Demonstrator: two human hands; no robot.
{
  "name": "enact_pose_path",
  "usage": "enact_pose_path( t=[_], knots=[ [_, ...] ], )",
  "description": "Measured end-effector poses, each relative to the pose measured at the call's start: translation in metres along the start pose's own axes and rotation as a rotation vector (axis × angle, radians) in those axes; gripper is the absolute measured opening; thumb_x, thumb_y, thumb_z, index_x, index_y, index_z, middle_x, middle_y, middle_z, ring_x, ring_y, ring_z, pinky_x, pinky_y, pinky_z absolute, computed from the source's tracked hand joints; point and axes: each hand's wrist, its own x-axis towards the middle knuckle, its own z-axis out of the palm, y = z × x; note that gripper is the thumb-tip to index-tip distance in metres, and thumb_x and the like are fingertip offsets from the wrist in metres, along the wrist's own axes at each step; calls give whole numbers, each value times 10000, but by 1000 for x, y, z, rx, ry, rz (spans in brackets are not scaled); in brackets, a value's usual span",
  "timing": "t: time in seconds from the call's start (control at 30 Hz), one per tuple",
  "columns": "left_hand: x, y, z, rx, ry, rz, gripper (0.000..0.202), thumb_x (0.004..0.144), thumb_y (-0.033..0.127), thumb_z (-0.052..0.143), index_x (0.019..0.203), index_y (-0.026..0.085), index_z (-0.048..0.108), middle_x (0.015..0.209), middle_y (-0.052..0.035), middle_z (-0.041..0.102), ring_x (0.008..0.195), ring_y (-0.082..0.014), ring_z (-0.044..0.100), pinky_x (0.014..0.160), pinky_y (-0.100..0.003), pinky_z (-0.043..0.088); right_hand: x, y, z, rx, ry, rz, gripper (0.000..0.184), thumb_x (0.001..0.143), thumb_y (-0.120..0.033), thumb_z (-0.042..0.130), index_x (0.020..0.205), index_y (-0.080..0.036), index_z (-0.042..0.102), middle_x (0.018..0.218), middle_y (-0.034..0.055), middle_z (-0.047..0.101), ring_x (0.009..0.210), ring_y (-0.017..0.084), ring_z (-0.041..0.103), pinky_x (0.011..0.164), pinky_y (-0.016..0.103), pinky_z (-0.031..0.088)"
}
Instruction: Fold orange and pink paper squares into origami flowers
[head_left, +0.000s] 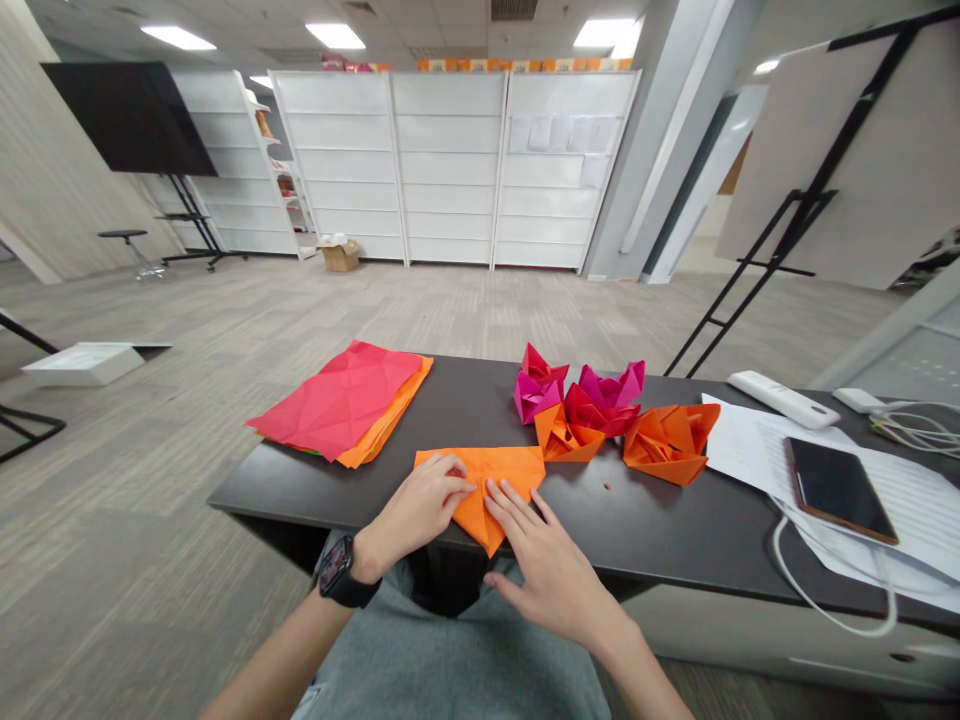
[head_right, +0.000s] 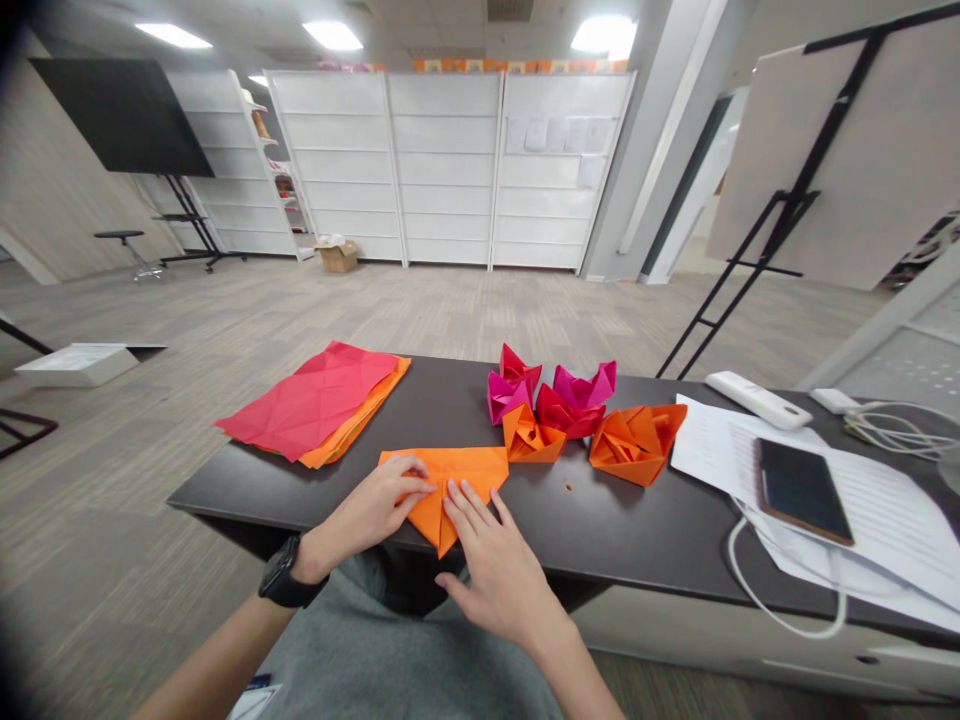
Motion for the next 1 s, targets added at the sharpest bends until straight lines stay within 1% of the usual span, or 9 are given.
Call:
enact_pose_path(
  t=[0.13,0.27,0.37,0.43,0.6,0.7,0.77,0.9,1.0],
  knots=[
    [-8,-3,0,75,-23,91,268,957,104,513,1137,202,685,1240,-64,610,1177,-215,549,1051,-377,452,0,0,1,-1,-1,-1,837,840,-381,649,1549,-175,254,1617,91,245,1495,260,197,1222,508,127],
    [-10,-3,-2,114,-65,132,276,977,134,495,1181,209,665,1230,-64,615,1169,-213,552,1050,-381,460,0,0,2,-16,-4,-7,848,851,-380,641,1565,-236,207,1624,74,227,1501,260,173,1216,524,123],
    [-10,0,-2,141,-58,120,260,986,176,497,1187,205,659,1230,-68,619,1163,-220,558,1039,-390,473,1,0,1,-32,-35,-20,771,863,-398,633,1541,-284,283,1625,65,223,1505,276,151,1206,555,115],
    [-10,3,-1,161,-44,108,251,973,213,535,1194,206,654,1234,-70,622,1164,-233,562,1033,-407,482,2,0,1,-39,-43,-20,734,865,-403,630,1523,-272,332,1626,69,216,1506,277,141,1207,554,110],
    [-14,10,7,194,57,112,261,920,185,594,1177,186,636,1232,-87,634,1169,-243,579,1041,-436,494,2,-1,3,-59,-24,-14,700,859,-369,631,1500,-236,381,1626,71,217,1509,271,130,1213,546,104],
    [-24,14,13,202,168,235,221,915,120,540,1098,178,650,1217,-83,656,1237,-238,558,1097,-437,455,1,-2,4,-74,-15,-8,714,848,-341,634,1503,-218,376,1630,76,197,1509,271,130,1214,540,114],
    [-32,16,17,211,202,343,233,906,122,534,1102,171,650,1221,-83,666,1301,-251,518,1115,-440,439,1,-3,3,-78,-20,-5,725,837,-324,638,1502,-204,375,1633,80,178,1509,270,130,1214,535,124],
    [-48,15,20,233,147,413,412,883,158,533,1294,136,554,1326,-122,621,1380,-290,441,1121,-481,424,1,-3,2,-66,-23,-3,738,820,-302,641,1502,-213,372,1637,80,162,1508,270,133,1213,533,125],
    [-53,15,19,174,92,360,478,883,151,507,1360,167,486,1334,-112,619,1320,-245,513,1122,-443,426,1,-1,2,-50,-15,-7,734,835,-317,633,1509,-232,356,1639,73,161,1507,269,143,1212,527,138]
  ],
)
